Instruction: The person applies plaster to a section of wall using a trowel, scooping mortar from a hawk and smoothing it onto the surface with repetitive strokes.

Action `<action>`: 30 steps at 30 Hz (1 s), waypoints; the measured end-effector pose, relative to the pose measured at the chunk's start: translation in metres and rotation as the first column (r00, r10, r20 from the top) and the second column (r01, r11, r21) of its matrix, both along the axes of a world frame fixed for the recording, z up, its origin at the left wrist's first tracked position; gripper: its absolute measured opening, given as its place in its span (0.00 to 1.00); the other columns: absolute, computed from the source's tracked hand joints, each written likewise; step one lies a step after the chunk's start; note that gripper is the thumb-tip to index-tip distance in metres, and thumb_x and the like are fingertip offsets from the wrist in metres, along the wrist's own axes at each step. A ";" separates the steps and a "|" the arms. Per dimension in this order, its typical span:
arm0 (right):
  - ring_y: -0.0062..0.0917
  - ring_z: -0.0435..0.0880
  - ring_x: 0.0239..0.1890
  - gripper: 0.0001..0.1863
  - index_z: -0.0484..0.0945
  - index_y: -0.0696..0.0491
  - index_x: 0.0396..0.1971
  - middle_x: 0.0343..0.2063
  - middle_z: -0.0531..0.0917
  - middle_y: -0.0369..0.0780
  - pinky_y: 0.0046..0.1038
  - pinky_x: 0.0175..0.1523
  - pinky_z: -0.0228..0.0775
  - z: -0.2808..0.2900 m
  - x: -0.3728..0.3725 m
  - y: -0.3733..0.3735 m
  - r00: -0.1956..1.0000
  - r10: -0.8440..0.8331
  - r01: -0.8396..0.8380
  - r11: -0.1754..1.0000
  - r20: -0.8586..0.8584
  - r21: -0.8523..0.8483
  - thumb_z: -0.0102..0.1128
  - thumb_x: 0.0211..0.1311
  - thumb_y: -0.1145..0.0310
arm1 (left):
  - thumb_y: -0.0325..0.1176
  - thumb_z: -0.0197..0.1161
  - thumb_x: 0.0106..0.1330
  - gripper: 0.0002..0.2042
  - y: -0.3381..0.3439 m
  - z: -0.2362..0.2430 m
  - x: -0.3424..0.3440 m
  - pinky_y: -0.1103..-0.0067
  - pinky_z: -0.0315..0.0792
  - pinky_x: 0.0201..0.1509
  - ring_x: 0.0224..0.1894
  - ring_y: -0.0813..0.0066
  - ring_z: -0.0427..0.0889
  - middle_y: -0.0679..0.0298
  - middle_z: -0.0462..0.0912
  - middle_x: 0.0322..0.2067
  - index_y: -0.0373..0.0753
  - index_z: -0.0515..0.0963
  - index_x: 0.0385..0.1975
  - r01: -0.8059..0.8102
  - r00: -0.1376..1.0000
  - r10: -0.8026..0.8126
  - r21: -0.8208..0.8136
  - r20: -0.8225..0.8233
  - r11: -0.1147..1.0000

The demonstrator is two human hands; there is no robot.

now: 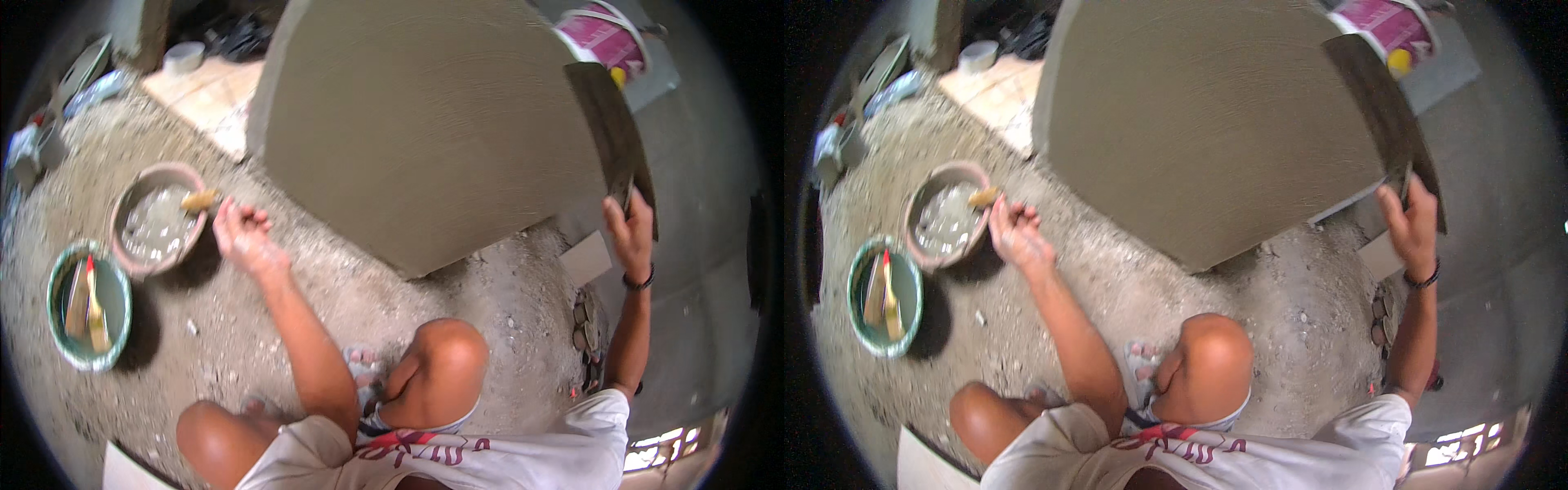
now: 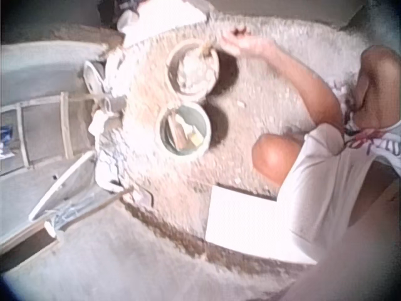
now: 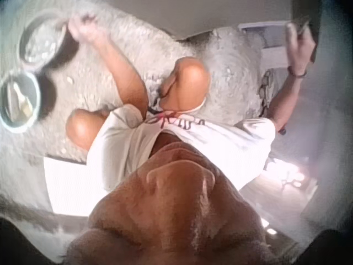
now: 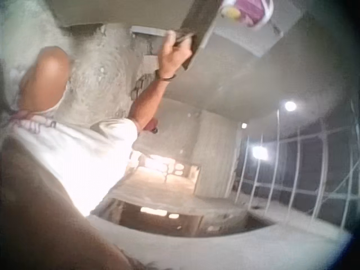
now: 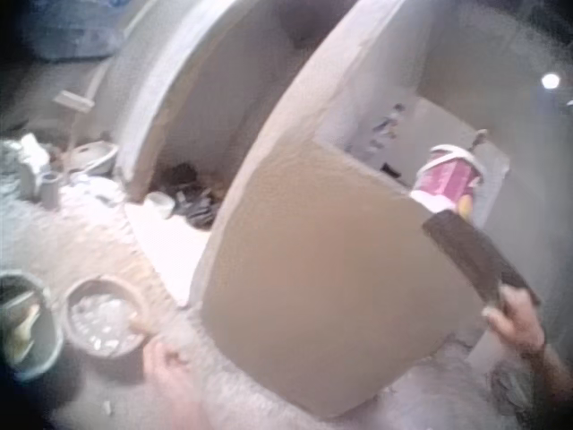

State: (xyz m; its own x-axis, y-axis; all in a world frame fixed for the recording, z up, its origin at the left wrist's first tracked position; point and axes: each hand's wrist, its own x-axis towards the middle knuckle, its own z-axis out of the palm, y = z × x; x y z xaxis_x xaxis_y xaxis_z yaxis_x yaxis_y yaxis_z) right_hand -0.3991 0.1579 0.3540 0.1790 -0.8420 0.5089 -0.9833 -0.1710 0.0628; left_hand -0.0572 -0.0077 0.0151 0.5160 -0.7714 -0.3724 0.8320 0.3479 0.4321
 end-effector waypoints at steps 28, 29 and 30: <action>0.56 0.77 0.29 0.16 0.67 0.62 0.30 0.22 0.76 0.57 0.48 0.33 0.67 -0.347 0.122 -0.125 0.983 0.093 -0.147 0.917 0.159 0.371 0.59 0.62 0.64 | 0.35 0.56 0.69 0.07 0.008 -0.058 0.001 0.84 0.65 0.19 0.19 0.84 0.70 0.70 0.75 0.22 0.38 0.76 0.35 0.333 0.867 -0.365 0.151 0.340 0.931; 0.56 0.77 0.29 0.16 0.67 0.62 0.30 0.23 0.76 0.57 0.48 0.33 0.68 -0.336 0.131 -0.132 0.983 0.128 -0.167 0.927 0.135 0.336 0.59 0.62 0.64 | 0.37 0.57 0.69 0.09 0.006 -0.060 -0.010 0.84 0.65 0.20 0.20 0.84 0.70 0.70 0.75 0.24 0.37 0.76 0.37 0.463 0.768 -0.529 0.258 0.360 0.848; 0.55 0.77 0.29 0.15 0.68 0.61 0.30 0.23 0.76 0.56 0.47 0.33 0.68 -0.327 0.140 -0.139 0.986 0.156 -0.165 0.940 0.054 0.299 0.60 0.62 0.64 | 0.38 0.58 0.67 0.13 0.007 -0.059 -0.021 0.81 0.68 0.29 0.26 0.81 0.72 0.67 0.77 0.28 0.33 0.76 0.41 0.510 0.740 -0.542 0.193 0.399 0.838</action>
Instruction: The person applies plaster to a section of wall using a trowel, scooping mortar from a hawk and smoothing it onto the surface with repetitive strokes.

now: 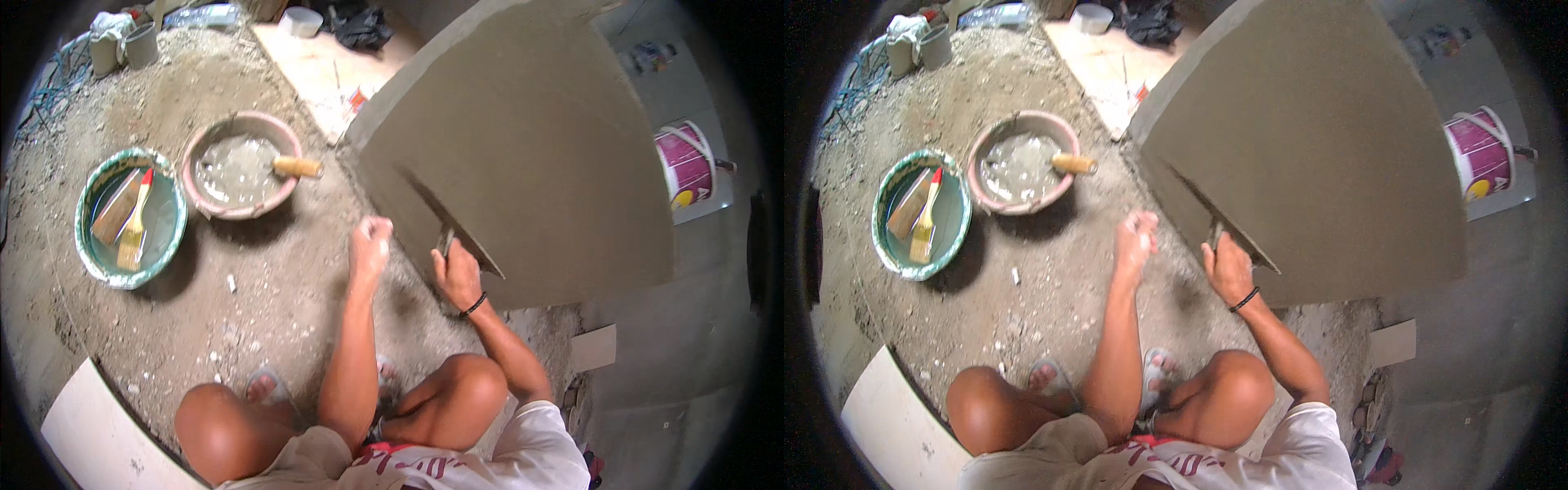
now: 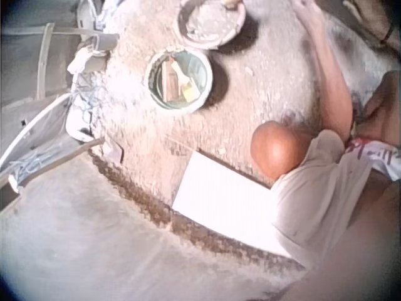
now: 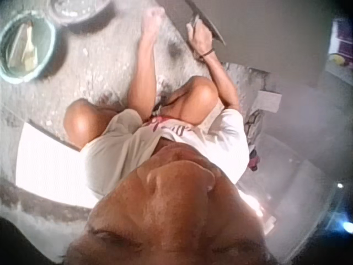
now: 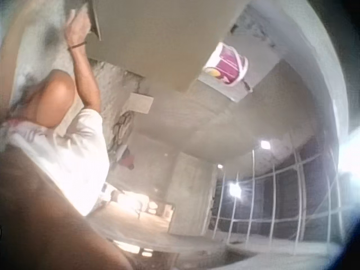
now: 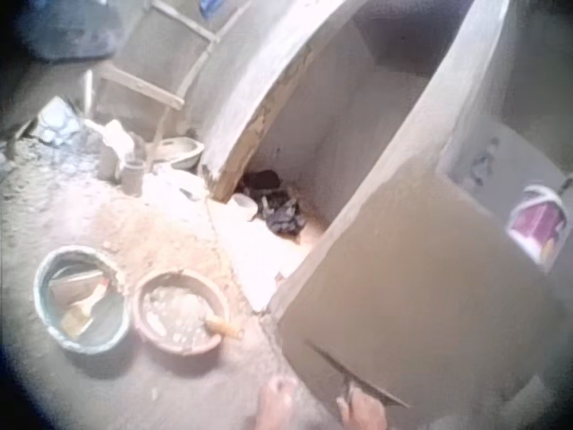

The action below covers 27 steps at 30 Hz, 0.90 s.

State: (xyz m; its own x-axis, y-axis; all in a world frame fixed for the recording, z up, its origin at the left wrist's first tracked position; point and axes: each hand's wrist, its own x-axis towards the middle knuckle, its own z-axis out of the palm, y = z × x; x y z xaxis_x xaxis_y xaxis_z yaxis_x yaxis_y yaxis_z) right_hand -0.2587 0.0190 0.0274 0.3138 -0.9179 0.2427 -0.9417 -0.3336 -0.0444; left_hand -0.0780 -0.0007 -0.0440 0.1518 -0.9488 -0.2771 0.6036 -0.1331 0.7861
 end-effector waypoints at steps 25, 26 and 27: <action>0.18 0.72 0.18 0.09 0.68 0.52 0.28 0.20 0.74 0.34 0.24 0.23 0.68 0.204 0.128 -0.162 0.382 0.123 -0.055 0.992 0.916 -0.110 0.53 0.67 0.66 | 0.36 0.51 0.72 0.18 -0.025 0.083 0.071 0.83 0.70 0.40 0.35 0.81 0.74 0.62 0.78 0.40 0.31 0.70 0.55 -0.299 0.915 0.231 -0.175 -0.330 0.938; 0.19 0.73 0.18 0.09 0.68 0.52 0.29 0.20 0.74 0.34 0.25 0.24 0.68 0.201 0.131 -0.171 0.322 0.137 -0.051 0.991 0.937 -0.128 0.53 0.67 0.66 | 0.36 0.51 0.72 0.18 -0.024 0.087 0.072 0.83 0.70 0.40 0.35 0.81 0.74 0.62 0.78 0.40 0.31 0.70 0.55 -0.304 0.915 0.231 -0.186 -0.331 0.934; 0.19 0.73 0.18 0.08 0.68 0.52 0.29 0.20 0.74 0.34 0.25 0.24 0.69 0.196 0.136 -0.181 0.256 0.157 -0.055 0.987 0.954 -0.148 0.53 0.67 0.66 | 0.36 0.51 0.72 0.18 -0.023 0.090 0.073 0.83 0.70 0.40 0.35 0.81 0.74 0.62 0.78 0.40 0.31 0.70 0.55 -0.311 0.913 0.233 -0.201 -0.335 0.929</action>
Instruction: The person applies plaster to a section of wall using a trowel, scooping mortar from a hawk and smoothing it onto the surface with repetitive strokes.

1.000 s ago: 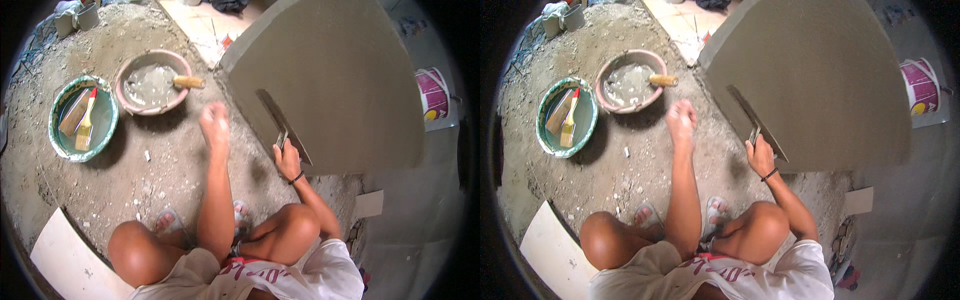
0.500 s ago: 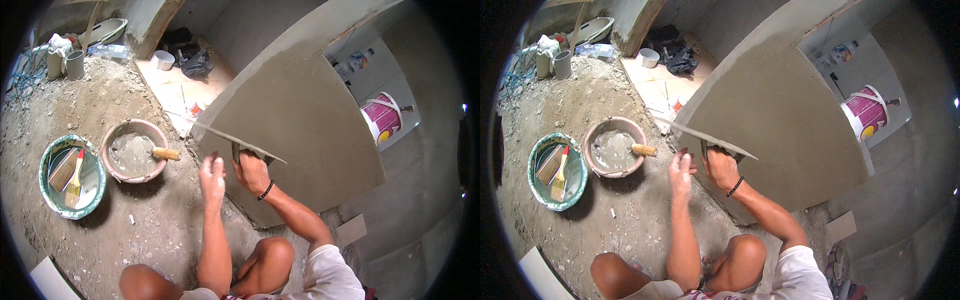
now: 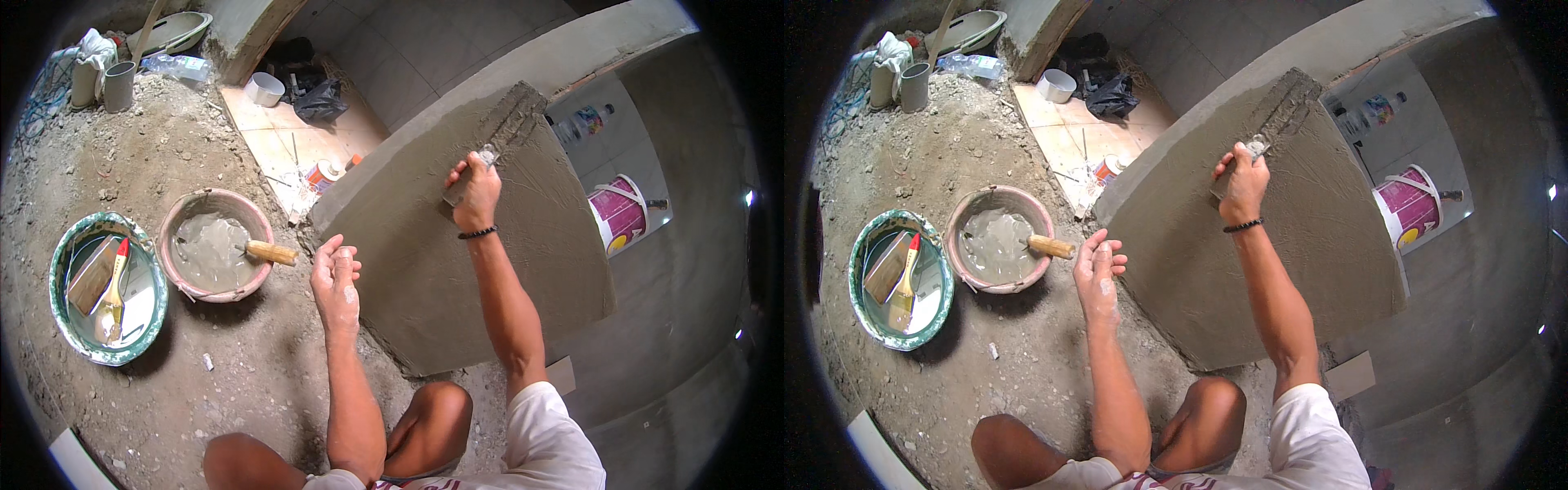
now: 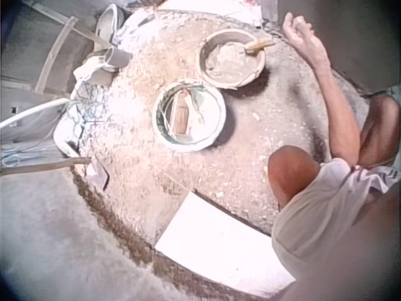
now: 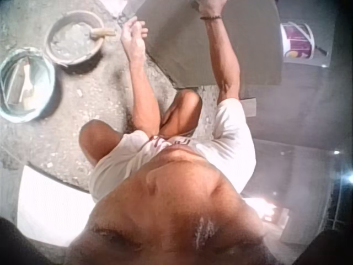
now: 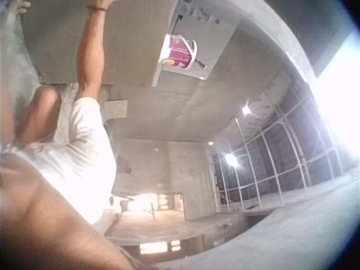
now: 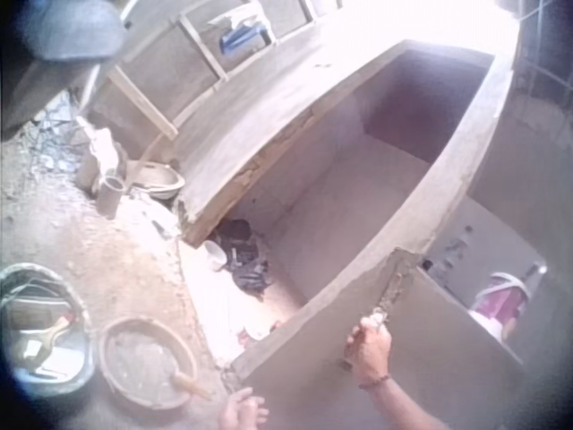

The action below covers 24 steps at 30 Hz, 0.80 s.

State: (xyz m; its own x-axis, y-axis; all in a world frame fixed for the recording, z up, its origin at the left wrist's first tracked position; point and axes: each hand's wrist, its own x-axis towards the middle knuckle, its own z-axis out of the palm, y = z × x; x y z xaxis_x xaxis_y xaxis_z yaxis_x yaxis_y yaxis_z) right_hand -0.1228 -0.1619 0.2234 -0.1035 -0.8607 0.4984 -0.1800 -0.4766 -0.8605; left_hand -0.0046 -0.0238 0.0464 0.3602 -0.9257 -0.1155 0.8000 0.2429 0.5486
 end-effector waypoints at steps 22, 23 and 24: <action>0.21 0.75 0.23 0.08 0.68 0.54 0.28 0.21 0.75 0.35 0.25 0.28 0.72 -0.028 -0.064 0.057 0.874 -0.170 0.280 0.942 0.454 -0.185 0.53 0.67 0.70 | 0.36 0.53 0.71 0.18 -0.013 -0.003 0.025 0.83 0.71 0.40 0.36 0.80 0.76 0.61 0.78 0.40 0.31 0.70 0.56 -0.114 0.993 0.114 -0.020 -0.030 0.993; 0.20 0.75 0.23 0.09 0.67 0.54 0.26 0.21 0.75 0.35 0.25 0.27 0.72 -0.031 -0.059 0.064 0.922 -0.165 0.233 0.959 0.350 -0.161 0.53 0.66 0.70 | 0.36 0.52 0.72 0.18 -0.013 -0.006 0.028 0.83 0.72 0.39 0.35 0.80 0.77 0.61 0.78 0.40 0.31 0.69 0.56 -0.133 0.991 0.132 -0.019 -0.019 0.991; 0.20 0.75 0.22 0.09 0.67 0.54 0.26 0.20 0.75 0.35 0.25 0.26 0.71 -0.036 -0.050 0.063 0.957 -0.105 0.147 0.979 0.271 -0.139 0.53 0.66 0.70 | 0.35 0.52 0.72 0.18 -0.013 -0.008 0.029 0.83 0.72 0.39 0.35 0.79 0.77 0.60 0.78 0.40 0.31 0.69 0.56 -0.145 0.989 0.145 -0.004 -0.012 0.989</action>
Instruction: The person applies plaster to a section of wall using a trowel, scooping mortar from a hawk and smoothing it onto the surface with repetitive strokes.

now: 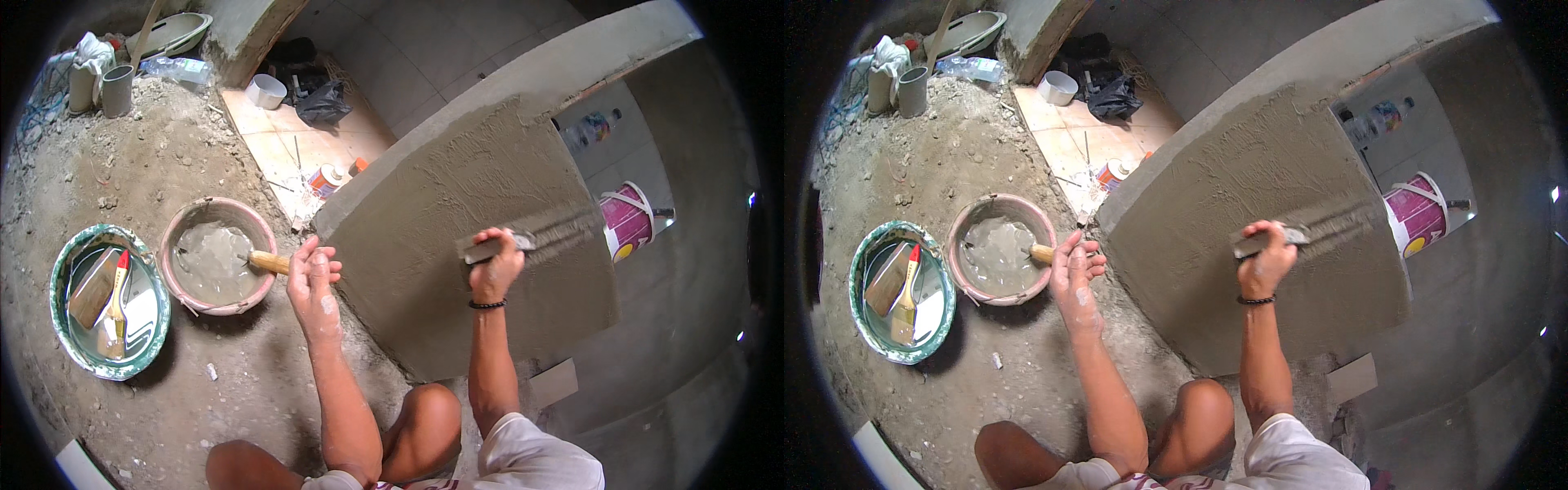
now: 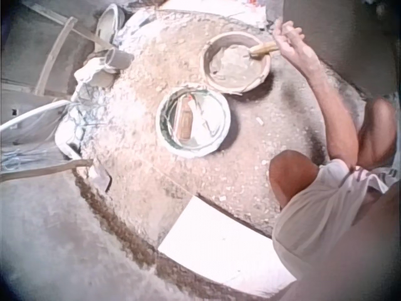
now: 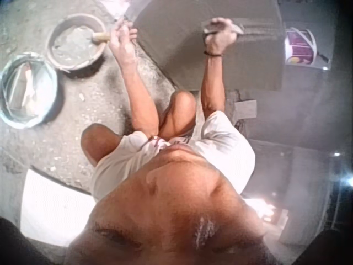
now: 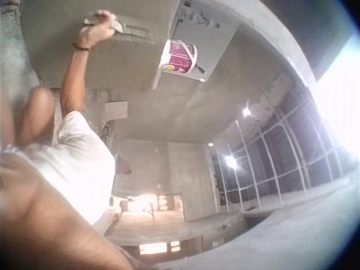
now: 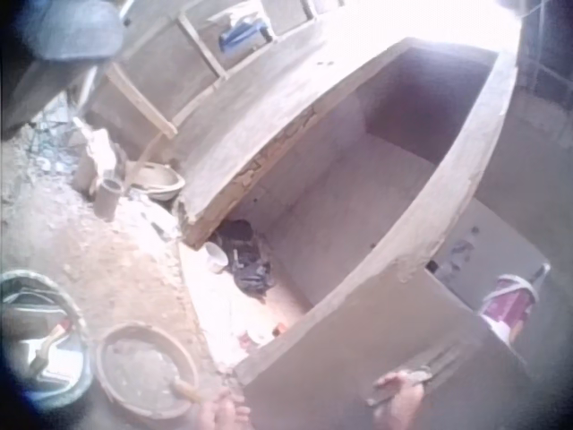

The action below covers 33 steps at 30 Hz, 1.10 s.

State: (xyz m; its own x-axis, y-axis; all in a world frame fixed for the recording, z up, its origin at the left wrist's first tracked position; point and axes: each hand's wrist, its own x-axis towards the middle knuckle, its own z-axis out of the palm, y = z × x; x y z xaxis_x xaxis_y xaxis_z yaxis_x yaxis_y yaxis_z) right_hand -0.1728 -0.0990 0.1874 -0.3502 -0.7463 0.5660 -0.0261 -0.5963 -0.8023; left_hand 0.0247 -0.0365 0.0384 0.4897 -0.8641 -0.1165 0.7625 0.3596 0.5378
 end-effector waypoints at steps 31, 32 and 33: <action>0.21 0.69 0.17 0.13 0.67 0.52 0.20 0.16 0.70 0.33 0.27 0.23 0.64 -0.030 -0.019 0.002 0.985 0.084 -0.089 0.996 0.151 0.024 0.54 0.65 0.66 | 0.37 0.52 0.72 0.19 0.015 0.006 0.029 0.82 0.70 0.41 0.37 0.78 0.76 0.60 0.77 0.41 0.29 0.68 0.56 -0.077 0.997 0.077 -0.027 -0.010 0.997; 0.21 0.70 0.16 0.13 0.67 0.52 0.20 0.16 0.70 0.33 0.27 0.23 0.64 -0.027 -0.006 -0.009 0.990 0.126 -0.129 0.991 0.067 0.038 0.54 0.65 0.67 | 0.37 0.52 0.72 0.19 0.016 0.006 0.027 0.82 0.70 0.41 0.37 0.78 0.76 0.60 0.77 0.41 0.29 0.68 0.56 -0.074 0.997 0.074 -0.018 -0.016 0.997; 0.21 0.70 0.15 0.13 0.67 0.51 0.20 0.15 0.70 0.33 0.26 0.22 0.64 -0.024 0.010 -0.025 0.988 0.142 -0.147 0.986 0.065 0.082 0.54 0.64 0.67 | 0.37 0.52 0.72 0.19 0.015 0.008 0.024 0.81 0.71 0.42 0.37 0.77 0.77 0.60 0.77 0.41 0.30 0.68 0.56 -0.055 0.998 0.055 -0.038 -0.001 0.998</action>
